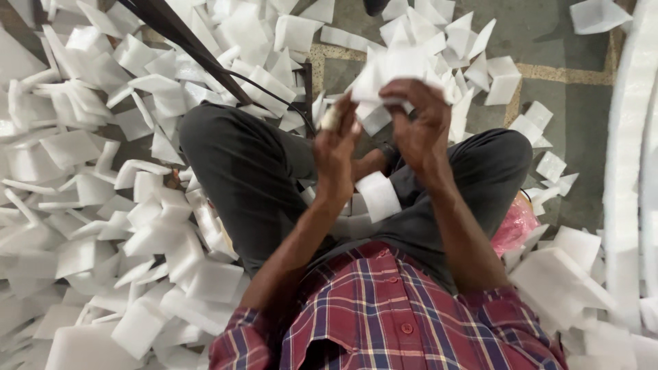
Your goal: The person sits cross-legged on the floor and repeatedly picks up small white foam blocks, separates them by hand, and drops the pieces back onto the surrounding pile. The hands handle the foam one at a time without using any tools.
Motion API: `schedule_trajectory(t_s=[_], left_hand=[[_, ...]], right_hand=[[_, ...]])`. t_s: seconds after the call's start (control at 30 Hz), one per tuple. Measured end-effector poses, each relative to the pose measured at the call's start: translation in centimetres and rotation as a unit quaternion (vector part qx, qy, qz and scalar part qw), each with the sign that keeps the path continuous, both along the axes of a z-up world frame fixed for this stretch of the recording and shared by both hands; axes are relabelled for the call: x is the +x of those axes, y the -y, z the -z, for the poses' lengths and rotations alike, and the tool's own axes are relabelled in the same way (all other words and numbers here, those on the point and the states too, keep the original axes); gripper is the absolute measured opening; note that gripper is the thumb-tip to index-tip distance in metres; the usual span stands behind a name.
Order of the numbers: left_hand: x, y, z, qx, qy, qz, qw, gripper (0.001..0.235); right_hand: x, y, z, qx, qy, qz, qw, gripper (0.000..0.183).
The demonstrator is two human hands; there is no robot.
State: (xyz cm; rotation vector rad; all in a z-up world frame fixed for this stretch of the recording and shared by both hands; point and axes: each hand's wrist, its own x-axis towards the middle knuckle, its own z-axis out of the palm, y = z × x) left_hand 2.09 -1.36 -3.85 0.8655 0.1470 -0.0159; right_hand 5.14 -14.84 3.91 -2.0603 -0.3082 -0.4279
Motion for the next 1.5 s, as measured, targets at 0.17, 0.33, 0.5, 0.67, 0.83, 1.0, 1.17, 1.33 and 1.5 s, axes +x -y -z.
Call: schedule_trajectory(t_s=[0.17,0.33,0.5,0.67,0.83,1.0,1.17,1.33,1.5], left_hand=[[4.5,-0.2,-2.3,-0.079,0.132,-0.013,0.988,0.046],[4.4,-0.7,-4.3,-0.098,0.149,-0.022,0.984,0.042],[0.3,-2.0,-4.2,0.083,0.044,-0.036,0.995,0.036],[-3.3,-3.0,-1.2,0.066,0.069,-0.053,0.994,0.024],[-5.5,-5.3,2.7,0.063,0.004,0.049,0.997,0.018],[-6.3,-5.7,7.0,0.055,-0.098,0.113,0.987,0.023],[-4.9,-4.0,10.3,0.079,-0.043,0.145,0.985,0.021],[-4.7,-3.4,11.5,0.122,-0.076,0.184,0.972,0.023],[-4.8,-3.5,11.4,0.141,-0.103,0.162,0.971,0.023]], right_hand=[[3.8,0.2,-2.0,-0.155,0.186,0.045,0.969,0.023],[4.4,-0.5,-2.0,-0.139,0.237,0.053,0.960,0.022],[0.8,-1.1,0.0,0.116,0.008,-0.016,0.993,0.030],[-3.6,-0.1,4.3,0.159,-0.081,-0.033,0.983,0.031],[-6.9,1.3,5.6,0.058,-0.133,-0.041,0.989,0.026],[-9.0,5.4,4.6,-0.063,-0.173,-0.011,0.983,0.024],[-6.3,12.1,4.8,0.046,-0.389,-0.116,0.913,0.031],[4.0,16.5,1.4,-0.171,-0.403,-0.319,0.841,0.036],[16.1,25.2,2.9,-0.253,-0.407,-0.154,0.864,0.040]])
